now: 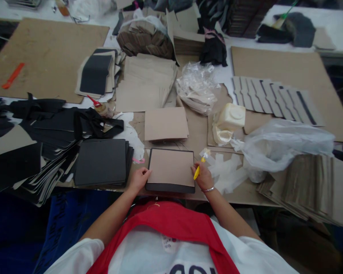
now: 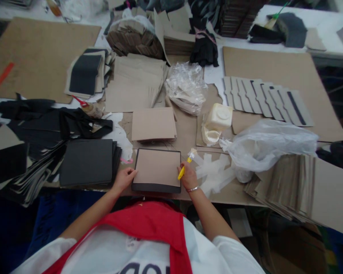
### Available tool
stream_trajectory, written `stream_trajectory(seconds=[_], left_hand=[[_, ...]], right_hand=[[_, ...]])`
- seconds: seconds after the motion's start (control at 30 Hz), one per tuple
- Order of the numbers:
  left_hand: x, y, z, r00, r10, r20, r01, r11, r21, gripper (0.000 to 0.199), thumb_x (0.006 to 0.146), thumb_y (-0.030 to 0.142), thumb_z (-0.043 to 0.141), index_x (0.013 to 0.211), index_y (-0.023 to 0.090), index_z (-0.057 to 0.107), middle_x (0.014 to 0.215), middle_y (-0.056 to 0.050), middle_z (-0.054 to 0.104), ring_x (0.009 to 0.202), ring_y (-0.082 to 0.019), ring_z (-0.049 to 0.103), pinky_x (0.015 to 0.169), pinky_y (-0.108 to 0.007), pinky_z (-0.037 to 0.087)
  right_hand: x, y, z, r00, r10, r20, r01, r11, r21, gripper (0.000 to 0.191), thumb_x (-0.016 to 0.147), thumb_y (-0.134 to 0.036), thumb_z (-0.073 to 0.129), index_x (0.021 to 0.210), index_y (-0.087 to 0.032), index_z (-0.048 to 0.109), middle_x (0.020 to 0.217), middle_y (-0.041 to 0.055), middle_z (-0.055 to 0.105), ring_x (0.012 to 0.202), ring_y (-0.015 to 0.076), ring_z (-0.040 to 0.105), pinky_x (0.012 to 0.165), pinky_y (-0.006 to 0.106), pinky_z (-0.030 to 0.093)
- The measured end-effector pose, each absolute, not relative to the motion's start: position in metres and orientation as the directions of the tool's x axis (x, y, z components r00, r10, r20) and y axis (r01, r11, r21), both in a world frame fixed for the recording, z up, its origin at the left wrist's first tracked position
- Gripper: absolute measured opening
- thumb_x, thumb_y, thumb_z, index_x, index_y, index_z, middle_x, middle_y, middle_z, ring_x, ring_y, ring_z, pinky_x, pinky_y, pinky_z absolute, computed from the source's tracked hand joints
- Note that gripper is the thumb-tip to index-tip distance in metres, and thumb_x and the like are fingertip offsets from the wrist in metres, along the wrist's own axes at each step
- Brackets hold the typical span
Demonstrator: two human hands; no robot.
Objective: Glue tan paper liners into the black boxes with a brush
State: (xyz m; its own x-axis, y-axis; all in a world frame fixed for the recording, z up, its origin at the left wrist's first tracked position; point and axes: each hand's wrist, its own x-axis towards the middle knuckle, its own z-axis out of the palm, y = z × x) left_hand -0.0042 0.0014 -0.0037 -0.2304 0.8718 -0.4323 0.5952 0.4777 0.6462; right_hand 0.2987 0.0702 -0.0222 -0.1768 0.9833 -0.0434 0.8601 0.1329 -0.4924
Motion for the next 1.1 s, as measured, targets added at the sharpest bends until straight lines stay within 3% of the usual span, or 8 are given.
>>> stream_trajectory(seconds=[0.17, 0.57, 0.87, 1.1], left_hand=[[-0.006, 0.001, -0.009, -0.221, 0.869, -0.443, 0.623, 0.475, 0.622, 0.034, 0.077, 0.047, 0.048, 0.065, 0.018, 0.061, 0.062, 0.000, 0.062, 0.062, -0.016, 0.056, 0.057, -0.024, 0.034], [-0.006, 0.004, -0.011, -0.219, 0.871, -0.439, 0.632, 0.470, 0.616, 0.033, 0.076, 0.046, 0.048, 0.063, 0.018, 0.060, 0.062, -0.001, 0.062, 0.063, -0.016, 0.056, 0.058, -0.024, 0.036], [-0.005, 0.008, -0.008, -0.218, 0.877, -0.427, 0.617, 0.463, 0.637, 0.030, 0.077, 0.039, 0.049, 0.059, 0.016, 0.057, 0.057, 0.001, 0.055, 0.058, -0.012, 0.048, 0.055, -0.024, 0.032], [-0.007, 0.011, -0.002, -0.206, 0.869, -0.451, 0.701, 0.452, 0.551, 0.029, 0.081, 0.037, 0.050, 0.062, 0.016, 0.059, 0.059, 0.000, 0.057, 0.059, -0.013, 0.050, 0.057, -0.025, 0.032]], right_hand=[[0.295, 0.070, -0.018, -0.150, 0.980, -0.128, 0.881, 0.074, -0.467, 0.019, 0.084, -0.028, 0.051, 0.099, -0.017, 0.050, 0.081, 0.0057, 0.066, 0.069, 0.0179, 0.062, 0.062, 0.027, 0.044], [0.292, 0.073, -0.011, -0.142, 0.968, -0.205, 0.887, 0.033, -0.461, 0.021, 0.084, -0.028, 0.051, 0.102, -0.018, 0.051, 0.085, 0.0079, 0.066, 0.074, 0.0193, 0.062, 0.063, 0.028, 0.043], [0.290, 0.073, -0.016, -0.160, 0.976, -0.145, 0.906, 0.087, -0.414, 0.024, 0.084, -0.032, 0.050, 0.102, -0.016, 0.052, 0.082, 0.0089, 0.063, 0.065, 0.0189, 0.057, 0.058, 0.029, 0.037], [0.285, 0.075, -0.009, -0.182, 0.967, -0.181, 0.925, 0.106, -0.364, 0.025, 0.084, -0.032, 0.053, 0.102, -0.015, 0.053, 0.078, 0.0105, 0.062, 0.062, 0.0188, 0.054, 0.055, 0.029, 0.033]])
